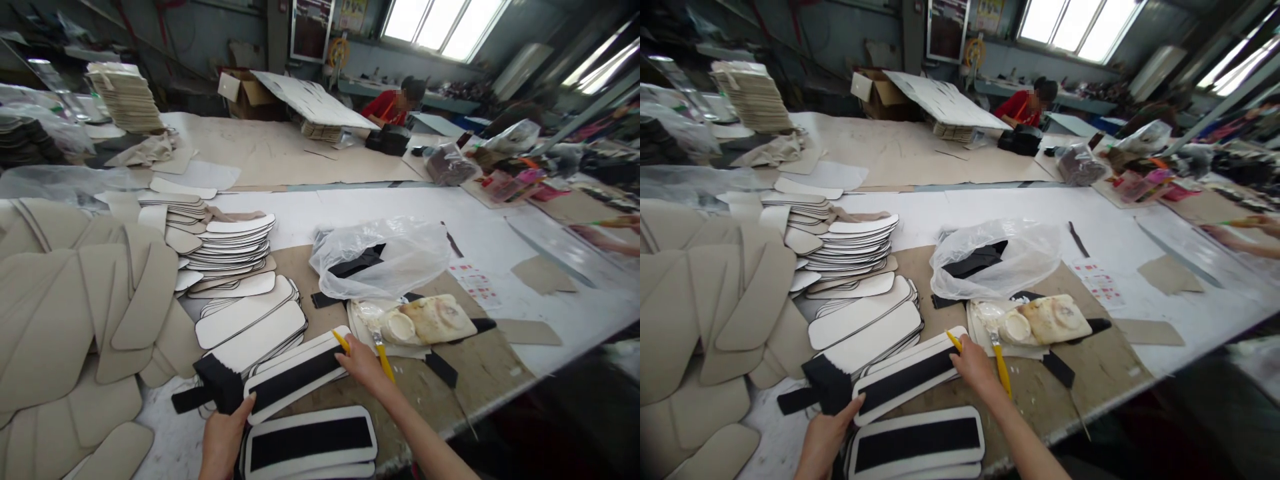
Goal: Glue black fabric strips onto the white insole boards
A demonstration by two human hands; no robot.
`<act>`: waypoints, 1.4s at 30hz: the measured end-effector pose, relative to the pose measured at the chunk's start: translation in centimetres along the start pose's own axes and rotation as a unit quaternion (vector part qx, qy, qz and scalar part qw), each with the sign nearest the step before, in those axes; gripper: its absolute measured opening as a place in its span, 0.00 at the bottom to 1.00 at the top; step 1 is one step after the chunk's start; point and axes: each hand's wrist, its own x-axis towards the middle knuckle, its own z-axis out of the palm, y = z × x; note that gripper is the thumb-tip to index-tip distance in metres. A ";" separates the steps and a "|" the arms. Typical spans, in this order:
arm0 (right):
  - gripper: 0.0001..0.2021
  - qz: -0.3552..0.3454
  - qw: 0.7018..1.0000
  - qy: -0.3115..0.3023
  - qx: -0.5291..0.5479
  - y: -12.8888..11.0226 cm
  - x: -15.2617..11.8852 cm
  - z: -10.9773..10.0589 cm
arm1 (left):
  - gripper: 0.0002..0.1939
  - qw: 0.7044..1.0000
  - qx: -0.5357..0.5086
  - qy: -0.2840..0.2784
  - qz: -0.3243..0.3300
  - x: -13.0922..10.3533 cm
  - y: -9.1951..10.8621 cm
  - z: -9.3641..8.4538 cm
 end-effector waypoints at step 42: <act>0.16 -0.085 0.932 -0.035 0.350 0.0 -10.0 -4.0 | 0.25 0.921 -0.368 -0.100 0.080 -8.4 1.0 -6.3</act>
